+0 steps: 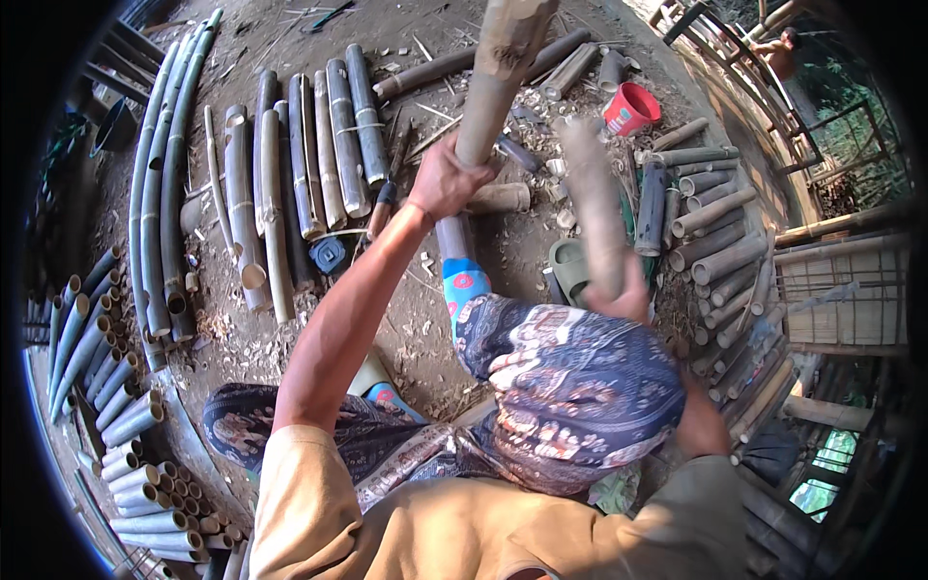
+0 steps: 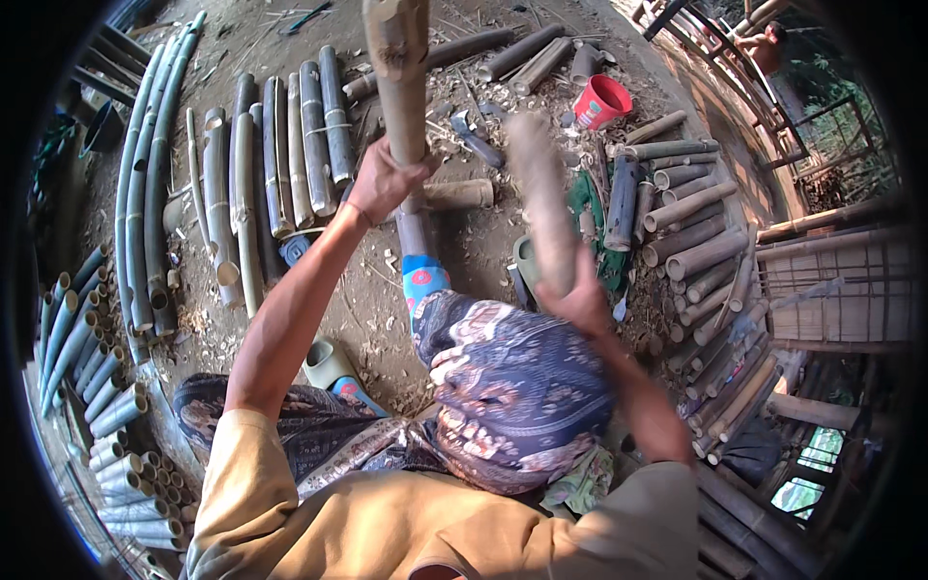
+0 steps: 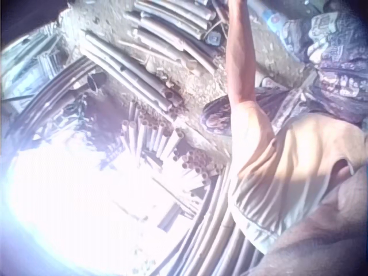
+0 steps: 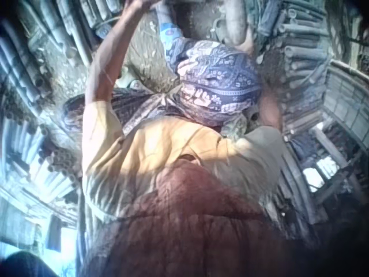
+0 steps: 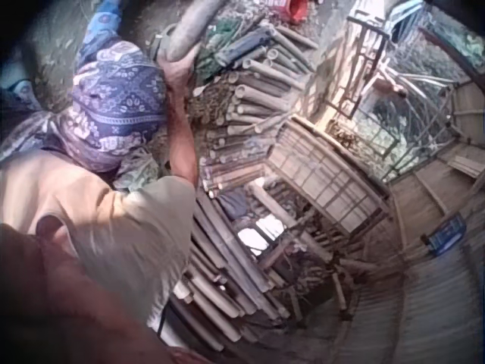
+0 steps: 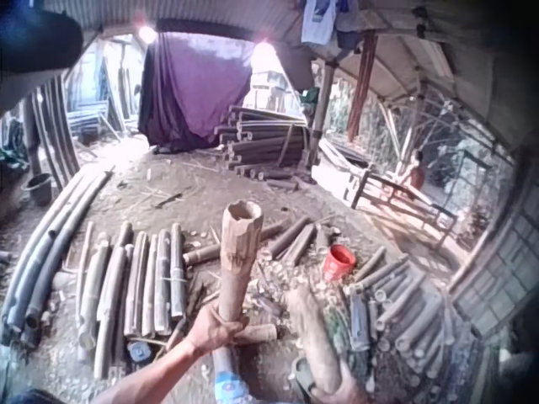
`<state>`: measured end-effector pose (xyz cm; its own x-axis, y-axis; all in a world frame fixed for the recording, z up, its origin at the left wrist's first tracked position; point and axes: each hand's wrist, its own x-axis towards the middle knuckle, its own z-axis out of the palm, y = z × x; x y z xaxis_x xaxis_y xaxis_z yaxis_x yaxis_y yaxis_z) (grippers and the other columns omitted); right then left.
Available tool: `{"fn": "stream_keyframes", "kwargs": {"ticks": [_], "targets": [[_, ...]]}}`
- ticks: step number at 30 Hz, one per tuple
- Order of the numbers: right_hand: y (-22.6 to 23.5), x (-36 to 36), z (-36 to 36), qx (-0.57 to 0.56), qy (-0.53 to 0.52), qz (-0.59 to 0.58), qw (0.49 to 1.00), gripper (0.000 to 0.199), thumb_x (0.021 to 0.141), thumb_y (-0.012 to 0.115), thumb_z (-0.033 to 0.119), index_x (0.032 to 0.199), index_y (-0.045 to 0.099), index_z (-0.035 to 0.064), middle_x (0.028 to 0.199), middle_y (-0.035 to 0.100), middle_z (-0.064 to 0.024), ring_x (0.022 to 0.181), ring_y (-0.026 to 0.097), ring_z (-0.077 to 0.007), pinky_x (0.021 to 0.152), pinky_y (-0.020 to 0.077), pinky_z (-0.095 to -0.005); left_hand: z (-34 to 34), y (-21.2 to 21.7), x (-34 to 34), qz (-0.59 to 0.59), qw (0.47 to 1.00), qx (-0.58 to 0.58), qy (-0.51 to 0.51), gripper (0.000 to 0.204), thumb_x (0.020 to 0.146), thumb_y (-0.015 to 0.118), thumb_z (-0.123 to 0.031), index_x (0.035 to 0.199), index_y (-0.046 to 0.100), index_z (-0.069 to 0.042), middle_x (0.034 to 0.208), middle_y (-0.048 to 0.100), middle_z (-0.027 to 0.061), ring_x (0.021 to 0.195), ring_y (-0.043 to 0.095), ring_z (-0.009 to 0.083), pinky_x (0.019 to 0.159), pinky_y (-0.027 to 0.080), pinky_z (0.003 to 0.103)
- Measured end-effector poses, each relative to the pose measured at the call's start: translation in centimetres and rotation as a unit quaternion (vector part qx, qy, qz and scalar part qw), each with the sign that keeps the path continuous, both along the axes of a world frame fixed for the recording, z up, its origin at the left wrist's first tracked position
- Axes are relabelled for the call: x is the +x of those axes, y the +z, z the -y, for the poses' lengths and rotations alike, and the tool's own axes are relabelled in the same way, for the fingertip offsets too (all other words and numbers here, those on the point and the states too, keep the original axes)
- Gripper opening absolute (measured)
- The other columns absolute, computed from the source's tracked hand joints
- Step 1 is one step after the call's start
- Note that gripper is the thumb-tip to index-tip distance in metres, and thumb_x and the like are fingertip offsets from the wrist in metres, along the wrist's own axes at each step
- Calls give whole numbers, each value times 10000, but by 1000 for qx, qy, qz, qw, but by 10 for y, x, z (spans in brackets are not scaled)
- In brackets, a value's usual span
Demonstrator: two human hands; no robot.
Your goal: The person prepares bamboo segments by using a large knife to carve and smooth the edges of a hole in one piece, then tests the fit by inserting another bamboo pole into the hole and rotating it.
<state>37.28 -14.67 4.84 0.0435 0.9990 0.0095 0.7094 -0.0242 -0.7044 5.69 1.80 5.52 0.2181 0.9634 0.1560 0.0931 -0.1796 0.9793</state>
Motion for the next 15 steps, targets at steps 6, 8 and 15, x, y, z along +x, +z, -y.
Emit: {"fn": "stream_keyframes", "kwargs": {"ticks": [6,8,15], "targets": [[-120,-72,49,-154,22,78,985,892,708,806,309,1438,348,76,1116,597,-243,1048,599,-377,928,465,-442,11,-42,-6,-9,987,53,151,230,705,743,-120,918,687,-56,800,685,38,723,629,121,689,524,319],[-149,-53,63,-164,17,120,979,884,710,804,296,1434,354,61,1149,576,-240,1076,579,-379,944,451,-442,19,-23,20,-23,993,23,116,346,660,734,-109,994,672,-41,828,708,108,788,681,196,746,541,351],[-214,-45,46,-75,21,198,977,857,720,798,248,1424,373,6,1264,503,-227,1173,511,-388,1002,404,-445,6,-10,11,-69,993,38,84,386,650,752,-228,983,656,-57,846,691,192,813,684,361,738,548,408]]}}
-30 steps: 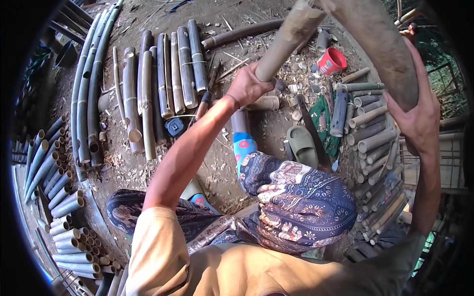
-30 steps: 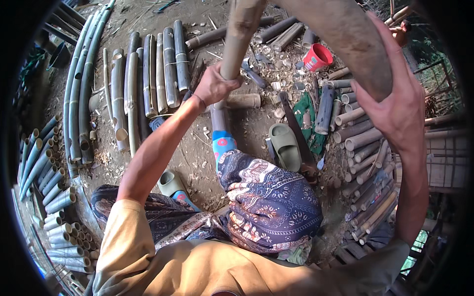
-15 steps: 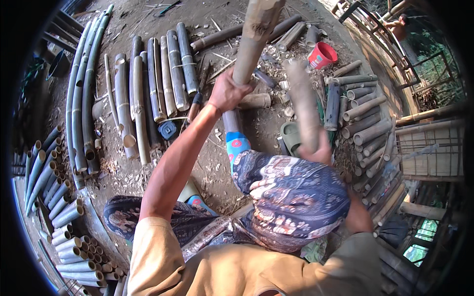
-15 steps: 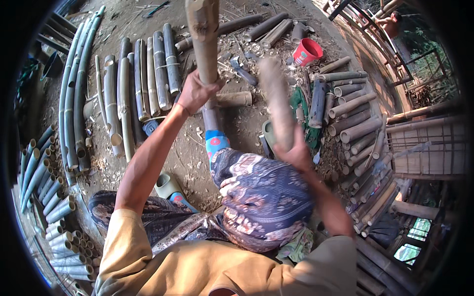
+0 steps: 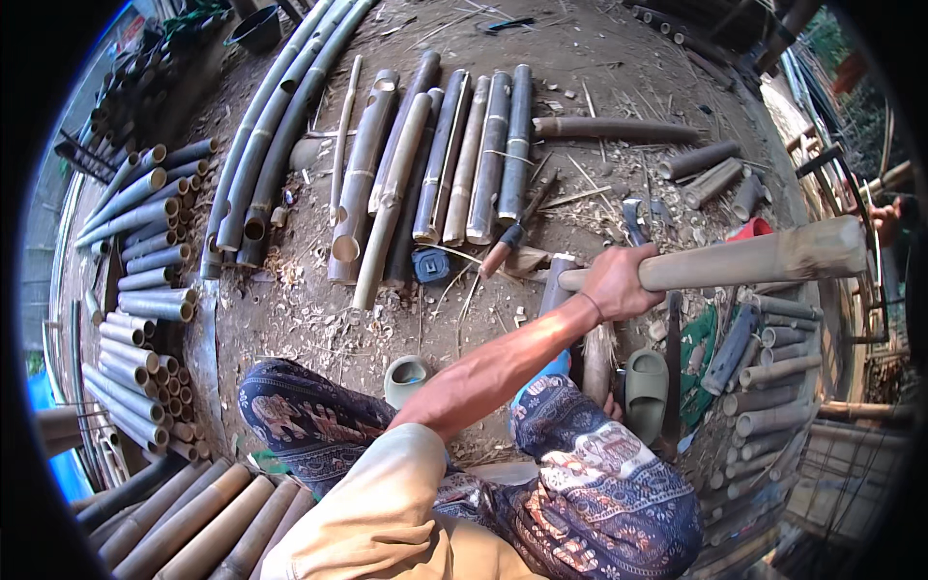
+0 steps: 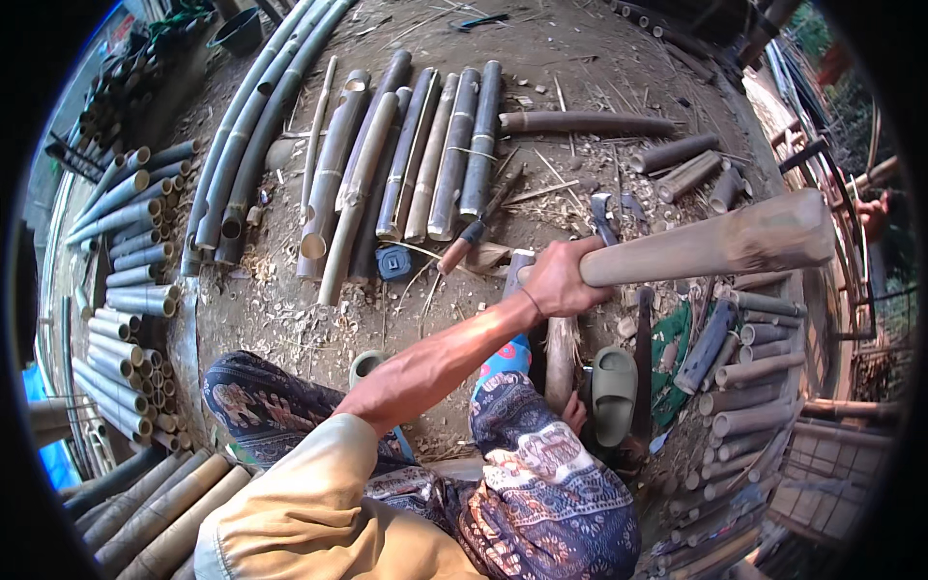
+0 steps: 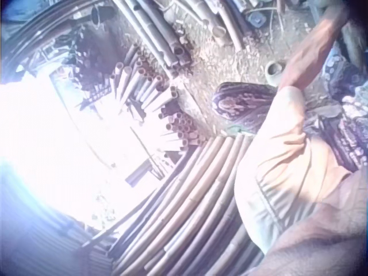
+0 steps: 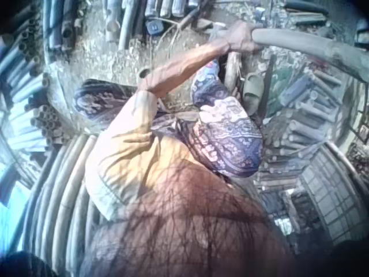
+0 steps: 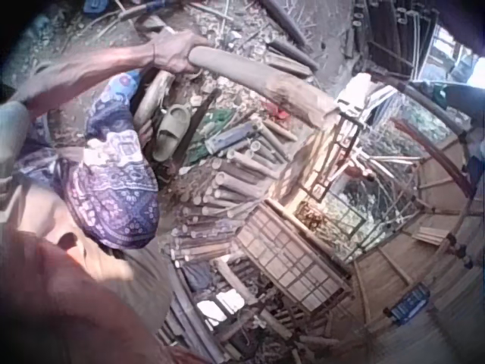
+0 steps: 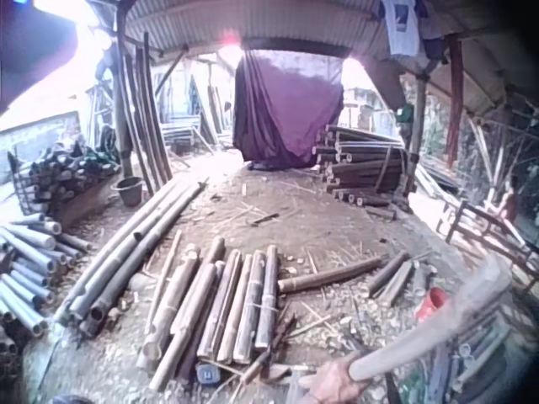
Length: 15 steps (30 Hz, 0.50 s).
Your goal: The person prepares bamboo segments by using a large knife to carve and smooth the edges of a hole in one piece, then tests the fit by inserting another bamboo pole into the hole and rotating it.
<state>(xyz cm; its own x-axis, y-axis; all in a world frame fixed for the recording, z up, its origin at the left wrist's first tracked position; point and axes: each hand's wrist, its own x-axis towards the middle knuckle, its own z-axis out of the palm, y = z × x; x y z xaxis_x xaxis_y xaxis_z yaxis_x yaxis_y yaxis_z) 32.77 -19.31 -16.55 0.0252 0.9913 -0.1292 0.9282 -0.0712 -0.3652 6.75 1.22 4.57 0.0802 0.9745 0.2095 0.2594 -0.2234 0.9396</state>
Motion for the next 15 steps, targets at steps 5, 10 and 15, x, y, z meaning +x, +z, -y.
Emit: {"fn": "stream_keyframes", "kwargs": {"ticks": [5,10,15], "targets": [[23,-50,-60,174,29,-278,944,785,731,789,254,1368,433,-35,1322,449,-206,1191,477,-406,1020,392,-449,12,-18,12,14,998,55,26,364,631,753,-224,939,633,-71,765,674,169,772,674,373,687,532,447],[130,-138,-170,76,-8,-491,868,731,695,745,238,1313,445,-9,1177,515,-160,1120,510,-323,978,400,-411,-1,1,4,-3,996,51,-77,336,585,745,-233,846,617,-64,723,663,153,721,651,393,653,504,477],[149,-182,-202,103,-48,-525,843,570,778,674,248,1249,476,-4,1110,540,-137,1045,536,-269,909,433,-372,-18,45,-23,-7,954,1,-300,336,573,737,-220,846,653,-43,718,663,147,701,660,341,660,506,459]]}}
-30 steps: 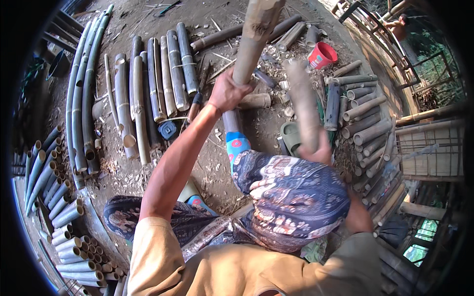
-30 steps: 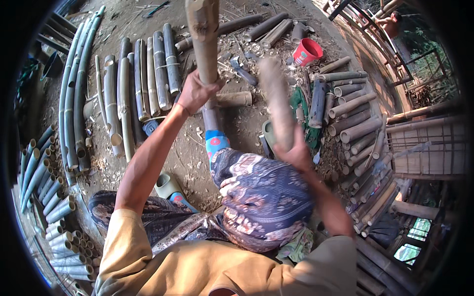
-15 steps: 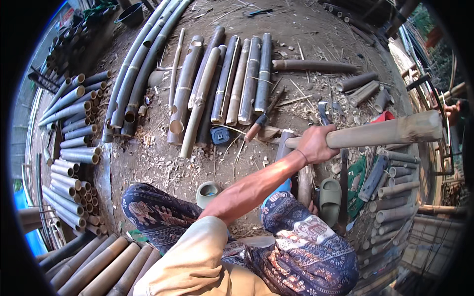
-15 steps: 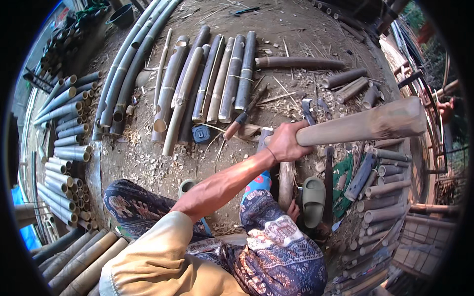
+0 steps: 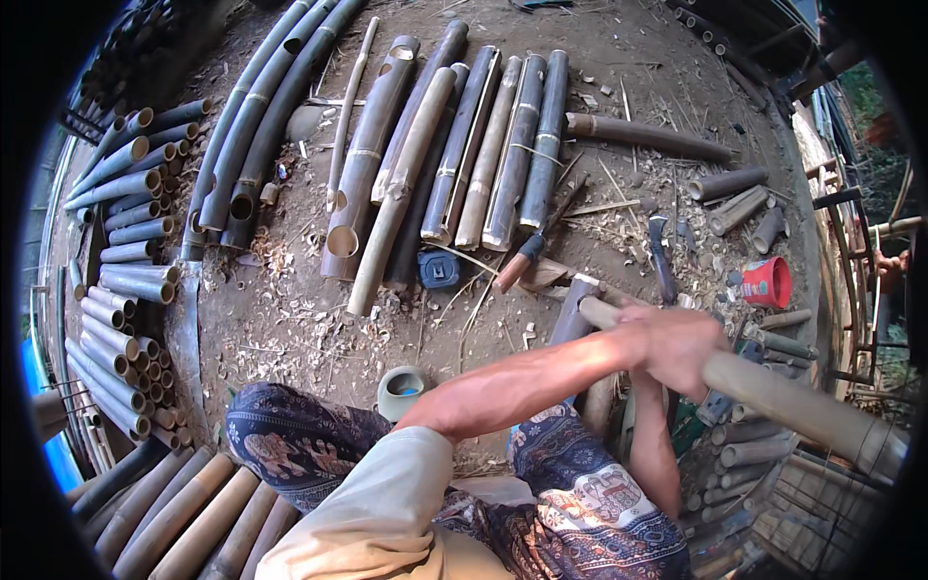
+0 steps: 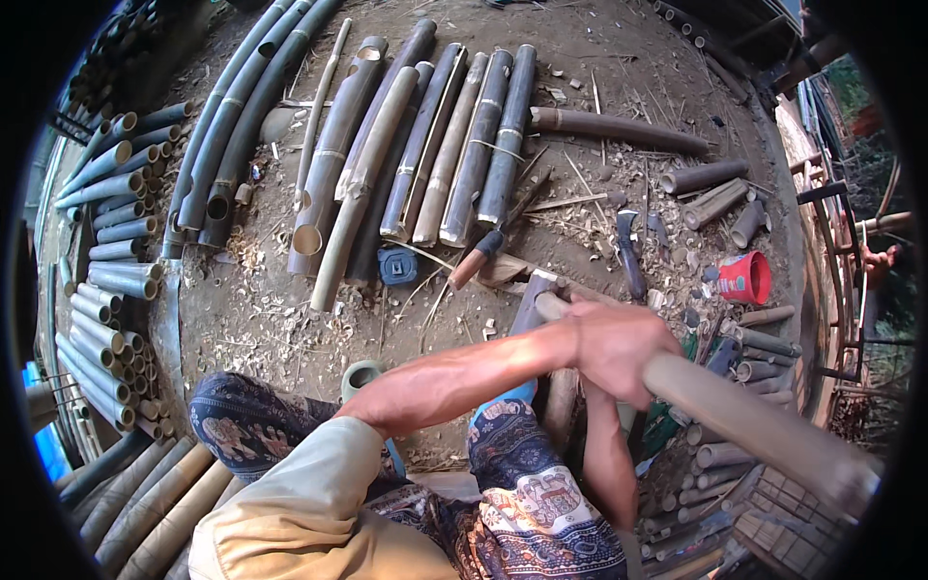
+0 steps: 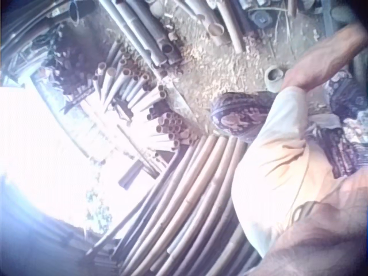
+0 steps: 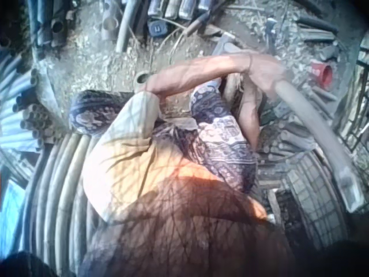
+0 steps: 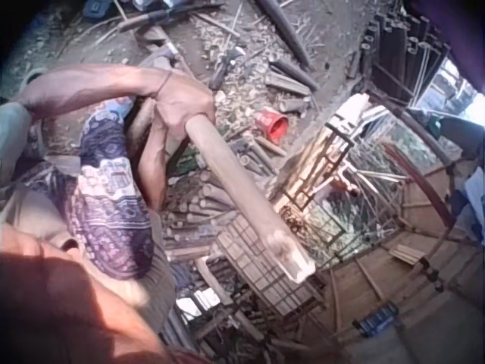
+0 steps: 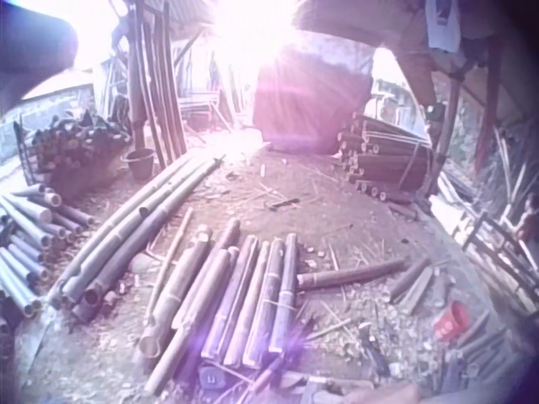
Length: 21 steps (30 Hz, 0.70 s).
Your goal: The person prepares bamboo segments by using a large knife to carve and smooth the edges of a hole in one piece, then tests the fit by inserting another bamboo pole into the hole and rotating it.
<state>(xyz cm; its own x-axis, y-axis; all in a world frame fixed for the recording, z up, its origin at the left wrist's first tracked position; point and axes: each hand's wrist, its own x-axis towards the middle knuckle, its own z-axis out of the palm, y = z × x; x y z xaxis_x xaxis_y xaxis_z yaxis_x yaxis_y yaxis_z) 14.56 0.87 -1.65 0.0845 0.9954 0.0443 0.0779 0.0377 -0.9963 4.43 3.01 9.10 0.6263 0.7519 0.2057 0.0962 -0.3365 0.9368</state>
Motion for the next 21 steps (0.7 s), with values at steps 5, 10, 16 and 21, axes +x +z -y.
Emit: {"fn": "stream_keyframes", "kwargs": {"ticks": [5,10,16,21], "targets": [[62,16,20,83,-103,-76,988,425,860,604,258,1185,508,1,1043,565,-115,969,563,-214,839,465,-333,-24,77,13,139,980,-51,-130,494,627,765,-325,968,666,18,878,686,172,829,669,310,759,521,410],[90,13,4,73,-140,-26,987,341,958,521,294,1129,526,-1,982,586,-100,899,584,-172,779,492,-307,-4,-2,-14,95,961,7,260,940,708,747,-556,1328,426,74,1193,578,284,1094,593,393,987,455,391],[14,-25,-43,20,145,181,972,542,993,482,398,1342,417,-11,1288,482,-197,1148,523,-284,923,463,-386,76,-97,-65,172,896,-268,311,711,834,712,-268,1378,353,15,970,650,161,666,623,159,557,515,293],[-20,-11,-5,49,130,282,949,557,966,553,281,1411,368,2,1375,402,-235,1253,437,-351,1023,397,-439,48,-135,-174,-166,790,-239,539,570,822,650,-235,1261,411,39,963,665,269,791,681,343,684,548,438]]}}
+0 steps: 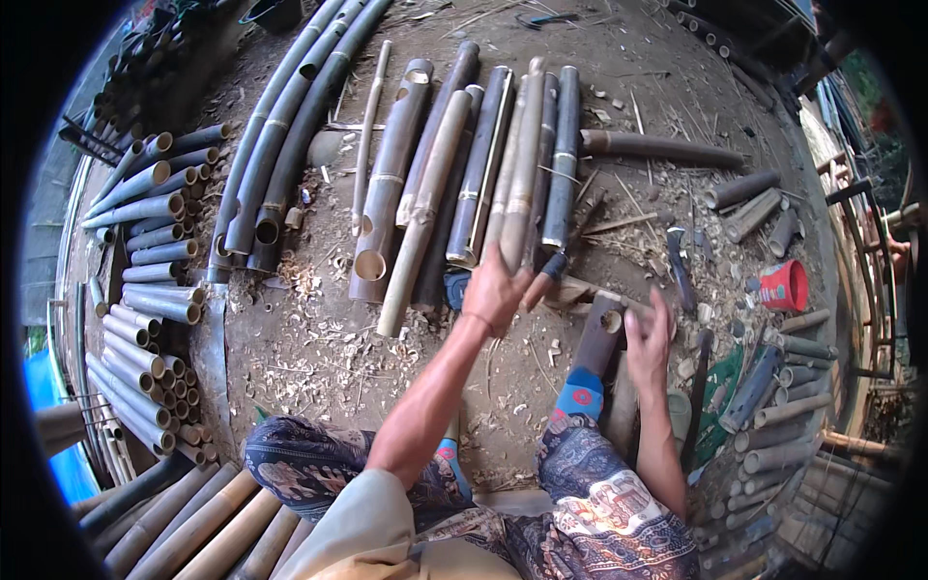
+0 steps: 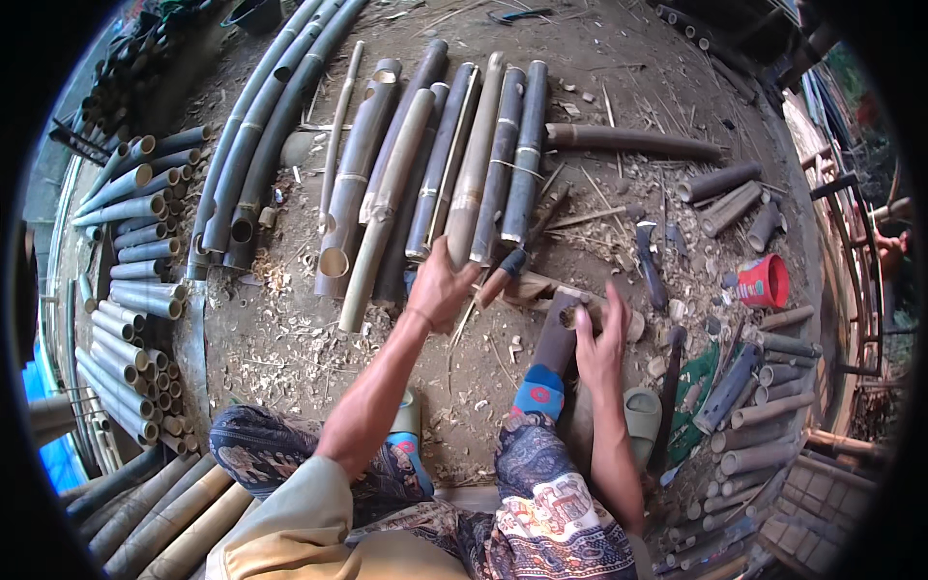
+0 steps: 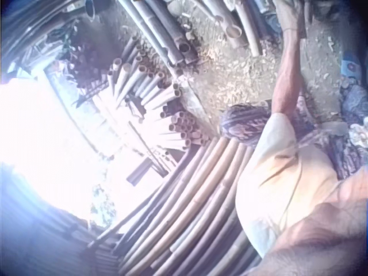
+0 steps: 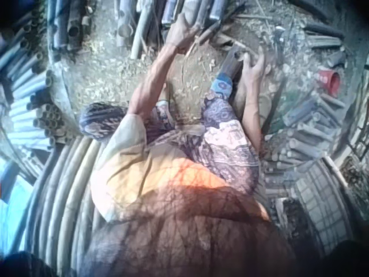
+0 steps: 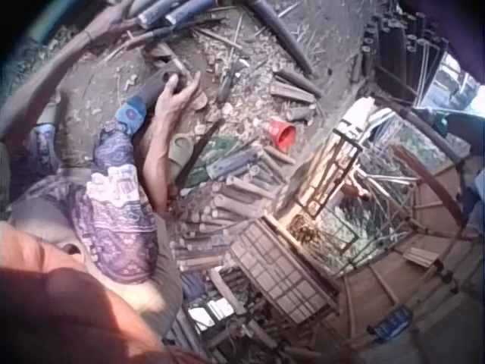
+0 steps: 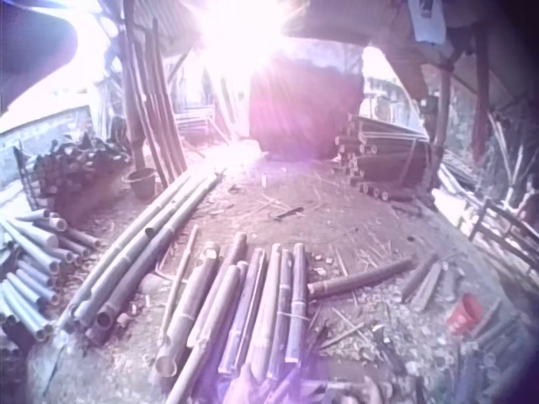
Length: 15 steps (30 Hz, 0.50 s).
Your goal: The person prepares bamboo segments by using a large knife to carve and smooth the edges of a hole in one piece, then tests the fit by inserting another bamboo pole into the hole and rotating it.
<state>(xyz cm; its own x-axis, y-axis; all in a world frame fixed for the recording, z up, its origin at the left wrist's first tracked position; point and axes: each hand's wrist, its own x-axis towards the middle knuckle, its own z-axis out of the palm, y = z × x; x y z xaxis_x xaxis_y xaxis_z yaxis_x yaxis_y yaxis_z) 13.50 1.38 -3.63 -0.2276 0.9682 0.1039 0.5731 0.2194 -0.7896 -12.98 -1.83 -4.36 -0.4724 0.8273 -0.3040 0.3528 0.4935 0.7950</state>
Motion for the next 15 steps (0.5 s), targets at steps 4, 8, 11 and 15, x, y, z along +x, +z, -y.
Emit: {"fn": "stream_keyframes", "kwargs": {"ticks": [4,8,11,15], "targets": [[-69,91,65,-34,-67,189,979,630,873,647,217,1399,373,2,1340,409,-252,1254,406,-417,1061,339,-478,-28,-44,-32,-98,994,-6,-41,740,790,666,-265,1386,346,33,1209,546,332,1124,545,450,981,443,451],[-100,159,147,-114,-142,317,931,694,842,667,341,1384,392,5,1316,417,-264,1231,397,-443,1053,324,-484,-28,-67,-48,-194,966,164,-48,626,794,693,-256,1315,459,1,1275,495,293,1190,473,435,1023,403,473],[-105,187,193,-195,-156,322,913,745,823,683,428,1372,408,6,1304,428,-260,1201,420,-443,1033,342,-490,-21,-80,-77,-315,938,144,19,605,738,749,-280,1226,527,1,1343,449,263,1215,450,412,1050,348,486],[-110,187,219,-243,-146,277,918,741,827,682,453,1357,421,7,1294,441,-255,1172,449,-435,1001,373,-487,0,-73,-113,-413,898,-125,82,862,684,784,-352,1376,377,-36,1454,324,209,1376,253,392,1136,203,529]]}}
